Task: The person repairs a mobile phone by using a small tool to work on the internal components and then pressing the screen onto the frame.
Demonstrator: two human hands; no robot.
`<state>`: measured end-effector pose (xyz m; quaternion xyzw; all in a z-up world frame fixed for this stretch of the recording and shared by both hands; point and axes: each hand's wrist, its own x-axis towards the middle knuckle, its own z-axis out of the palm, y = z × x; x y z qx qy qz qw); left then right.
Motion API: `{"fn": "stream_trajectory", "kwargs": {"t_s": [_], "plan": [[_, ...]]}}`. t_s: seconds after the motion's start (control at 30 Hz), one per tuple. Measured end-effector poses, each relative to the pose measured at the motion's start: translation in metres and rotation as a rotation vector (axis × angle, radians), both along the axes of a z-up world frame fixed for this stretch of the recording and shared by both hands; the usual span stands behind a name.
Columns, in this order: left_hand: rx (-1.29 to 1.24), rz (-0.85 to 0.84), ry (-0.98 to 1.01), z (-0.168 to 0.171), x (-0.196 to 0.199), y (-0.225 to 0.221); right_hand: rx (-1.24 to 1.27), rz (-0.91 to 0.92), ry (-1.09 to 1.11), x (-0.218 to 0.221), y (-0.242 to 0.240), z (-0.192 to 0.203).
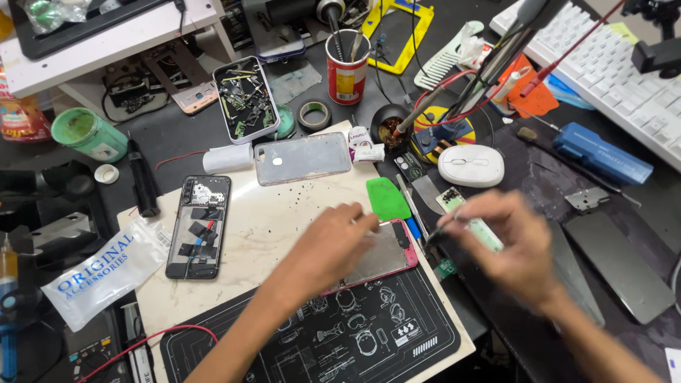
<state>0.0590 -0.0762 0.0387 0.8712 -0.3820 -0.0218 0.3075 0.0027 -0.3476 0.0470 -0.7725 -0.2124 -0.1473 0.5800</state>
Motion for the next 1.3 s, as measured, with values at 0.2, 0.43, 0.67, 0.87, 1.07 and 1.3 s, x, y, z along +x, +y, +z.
{"fn": "stream_trajectory", "kwargs": {"t_s": [0.2, 0.43, 0.67, 0.87, 1.07, 1.3], "plan": [[-0.287, -0.041, 0.095, -0.018, -0.025, -0.028, -0.029, -0.034, -0.049, -0.013, 0.006, -0.03], [-0.401, 0.042, 0.356, -0.033, -0.027, -0.036, -0.099, -0.079, -0.14, -0.013, 0.01, -0.031], [-0.407, -0.003, 0.129, -0.036, -0.033, -0.037, -0.133, -0.17, -0.232, -0.016, 0.025, -0.029], [-0.338, 0.082, 0.128, -0.042, -0.038, -0.043, -0.049, -0.04, -0.026, -0.017, 0.026, -0.027], [-0.313, 0.074, 0.099, -0.04, -0.039, -0.042, 0.159, 0.081, 0.118, -0.016, 0.028, -0.035], [-0.311, 0.05, 0.078, -0.036, -0.04, -0.041, 0.018, 0.087, 0.123, -0.011, 0.023, -0.027]]}}
